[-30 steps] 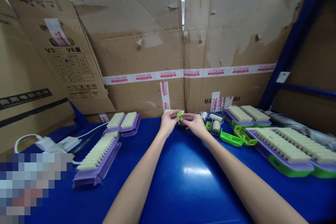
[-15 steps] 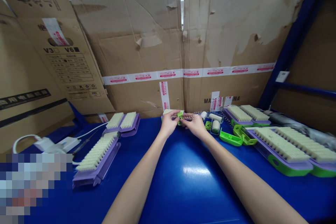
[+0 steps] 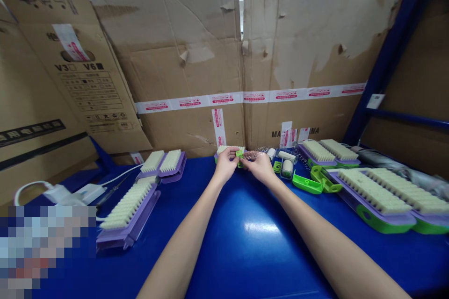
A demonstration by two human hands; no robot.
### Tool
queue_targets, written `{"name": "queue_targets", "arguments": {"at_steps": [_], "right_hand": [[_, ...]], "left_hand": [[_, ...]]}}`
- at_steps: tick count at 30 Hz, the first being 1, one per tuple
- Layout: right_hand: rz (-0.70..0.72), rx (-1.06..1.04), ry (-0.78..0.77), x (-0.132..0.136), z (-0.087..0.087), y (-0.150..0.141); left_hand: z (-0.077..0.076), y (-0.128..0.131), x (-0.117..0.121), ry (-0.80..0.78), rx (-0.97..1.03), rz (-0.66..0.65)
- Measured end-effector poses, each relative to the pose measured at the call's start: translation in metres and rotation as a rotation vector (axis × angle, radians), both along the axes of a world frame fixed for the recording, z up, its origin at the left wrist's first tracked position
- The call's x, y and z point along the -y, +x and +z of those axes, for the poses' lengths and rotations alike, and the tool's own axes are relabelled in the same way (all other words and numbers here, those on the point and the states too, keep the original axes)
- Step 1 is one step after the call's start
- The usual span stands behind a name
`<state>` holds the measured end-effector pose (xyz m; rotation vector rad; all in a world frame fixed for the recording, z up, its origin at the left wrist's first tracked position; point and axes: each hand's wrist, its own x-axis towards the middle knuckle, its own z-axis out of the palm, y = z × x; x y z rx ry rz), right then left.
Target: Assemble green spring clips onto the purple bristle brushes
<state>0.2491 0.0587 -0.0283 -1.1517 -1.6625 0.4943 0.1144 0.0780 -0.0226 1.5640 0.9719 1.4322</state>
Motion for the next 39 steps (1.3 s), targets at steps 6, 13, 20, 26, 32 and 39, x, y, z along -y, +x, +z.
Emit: {"name": "queue_targets", "arguments": {"at_steps": [6, 13, 20, 26, 32, 39], "right_hand": [[-0.035, 0.052, 0.011, 0.003, 0.004, 0.0], [0.044, 0.049, 0.019, -0.002, -0.001, 0.004], [0.063, 0.215, 0.071, -0.001, 0.0, 0.008], [-0.01, 0.425, 0.095, 0.004, 0.006, 0.007], [-0.022, 0.463, 0.073, 0.003, 0.004, 0.006], [0.083, 0.346, 0.058, 0.005, 0.002, 0.008]], "left_hand": [[-0.006, 0.001, -0.001, -0.132, 0.009, -0.055], [-0.005, 0.0, 0.0, -0.201, -0.023, -0.004], [-0.001, 0.001, 0.006, -0.272, -0.052, -0.005], [0.006, -0.001, 0.011, -0.359, -0.043, -0.071], [0.004, -0.005, 0.011, -0.4, 0.008, -0.161], [0.006, -0.003, 0.011, -0.399, -0.004, -0.13]]}}
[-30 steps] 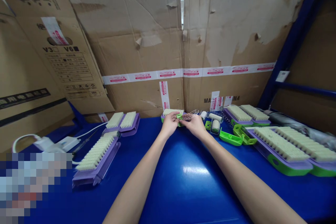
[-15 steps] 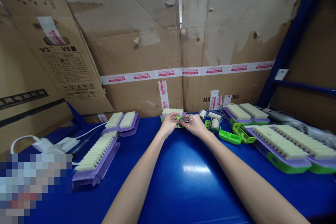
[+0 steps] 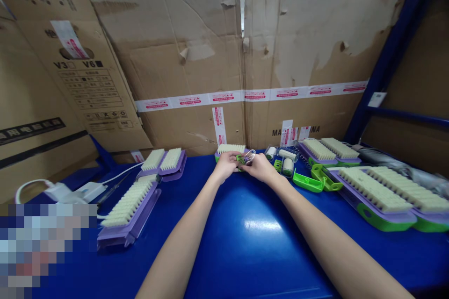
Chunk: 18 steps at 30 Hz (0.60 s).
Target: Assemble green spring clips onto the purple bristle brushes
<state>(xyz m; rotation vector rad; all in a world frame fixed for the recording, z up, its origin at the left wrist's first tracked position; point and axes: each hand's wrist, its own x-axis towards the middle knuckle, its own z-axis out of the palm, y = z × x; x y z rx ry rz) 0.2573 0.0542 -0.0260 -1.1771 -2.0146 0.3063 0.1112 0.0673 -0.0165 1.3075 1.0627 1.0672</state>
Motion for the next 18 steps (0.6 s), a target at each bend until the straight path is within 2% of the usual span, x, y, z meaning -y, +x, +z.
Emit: {"name": "queue_targets", "arguments": {"at_steps": [5, 14, 18], "right_hand": [[0.056, 0.001, 0.047, 0.0, 0.0, 0.002], [0.061, -0.022, -0.004, -0.004, -0.004, 0.0], [0.08, -0.035, 0.008, -0.004, -0.005, -0.001]], "left_hand": [[0.003, -0.002, 0.0, 0.021, -0.037, 0.004], [0.005, -0.01, 0.003, -0.023, -0.002, -0.135], [0.004, -0.007, 0.002, -0.021, -0.021, -0.123]]}}
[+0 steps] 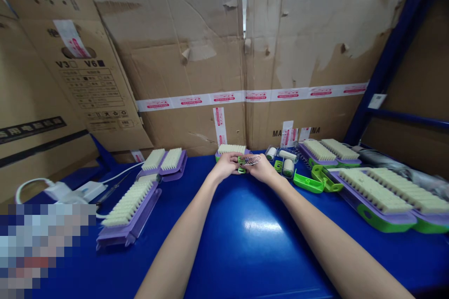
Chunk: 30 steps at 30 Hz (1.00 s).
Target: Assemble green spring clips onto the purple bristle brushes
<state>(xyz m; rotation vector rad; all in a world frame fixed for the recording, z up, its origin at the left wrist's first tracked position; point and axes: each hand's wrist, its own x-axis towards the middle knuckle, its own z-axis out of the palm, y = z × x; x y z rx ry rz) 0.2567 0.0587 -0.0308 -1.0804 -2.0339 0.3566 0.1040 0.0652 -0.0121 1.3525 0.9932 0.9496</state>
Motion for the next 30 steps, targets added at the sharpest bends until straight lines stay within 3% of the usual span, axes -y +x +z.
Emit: {"name": "queue_targets", "arguments": {"at_steps": [12, 19, 30], "right_hand": [[0.102, -0.079, -0.198, -0.002, -0.001, 0.005], [0.013, 0.081, 0.005, 0.004, 0.005, 0.0], [-0.032, 0.215, 0.053, 0.004, 0.002, -0.001]], "left_hand": [[0.004, 0.001, 0.003, 0.009, -0.118, 0.029], [0.007, 0.0, 0.005, -0.03, -0.145, 0.01], [0.01, -0.002, 0.006, -0.006, -0.24, -0.08]]}}
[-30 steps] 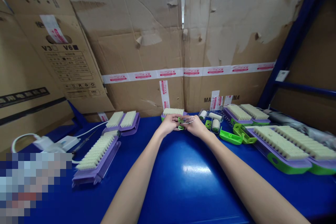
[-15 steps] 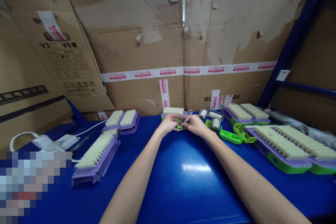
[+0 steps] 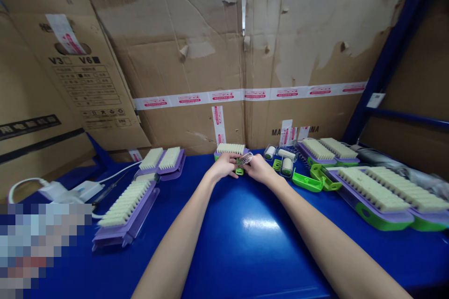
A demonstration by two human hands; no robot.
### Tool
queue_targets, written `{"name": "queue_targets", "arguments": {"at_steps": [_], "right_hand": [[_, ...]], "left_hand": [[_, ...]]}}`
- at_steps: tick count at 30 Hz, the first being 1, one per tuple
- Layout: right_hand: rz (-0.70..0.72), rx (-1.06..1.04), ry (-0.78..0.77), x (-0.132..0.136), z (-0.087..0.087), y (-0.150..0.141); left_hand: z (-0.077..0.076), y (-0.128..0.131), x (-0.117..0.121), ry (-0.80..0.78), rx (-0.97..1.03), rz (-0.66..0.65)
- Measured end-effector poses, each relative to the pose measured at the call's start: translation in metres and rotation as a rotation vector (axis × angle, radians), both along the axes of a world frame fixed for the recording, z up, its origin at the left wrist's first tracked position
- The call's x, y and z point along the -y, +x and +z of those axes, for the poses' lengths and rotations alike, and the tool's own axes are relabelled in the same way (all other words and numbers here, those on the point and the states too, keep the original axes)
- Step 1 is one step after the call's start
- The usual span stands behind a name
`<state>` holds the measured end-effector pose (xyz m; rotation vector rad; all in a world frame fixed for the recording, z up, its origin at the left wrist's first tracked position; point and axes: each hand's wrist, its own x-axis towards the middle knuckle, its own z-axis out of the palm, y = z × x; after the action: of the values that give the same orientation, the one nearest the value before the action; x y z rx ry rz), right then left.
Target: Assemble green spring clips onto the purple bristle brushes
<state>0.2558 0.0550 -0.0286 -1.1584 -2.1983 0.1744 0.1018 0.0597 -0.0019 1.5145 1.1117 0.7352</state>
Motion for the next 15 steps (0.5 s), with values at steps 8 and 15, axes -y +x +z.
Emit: {"name": "queue_targets", "arguments": {"at_steps": [8, 15], "right_hand": [[0.031, -0.039, -0.036, 0.0031, 0.0049, -0.001], [0.099, -0.255, -0.249, -0.0001, 0.003, 0.0018]], "left_hand": [[-0.0028, 0.0008, 0.0, 0.008, 0.031, 0.005], [-0.0029, -0.0019, -0.0012, -0.001, 0.064, 0.009]]}}
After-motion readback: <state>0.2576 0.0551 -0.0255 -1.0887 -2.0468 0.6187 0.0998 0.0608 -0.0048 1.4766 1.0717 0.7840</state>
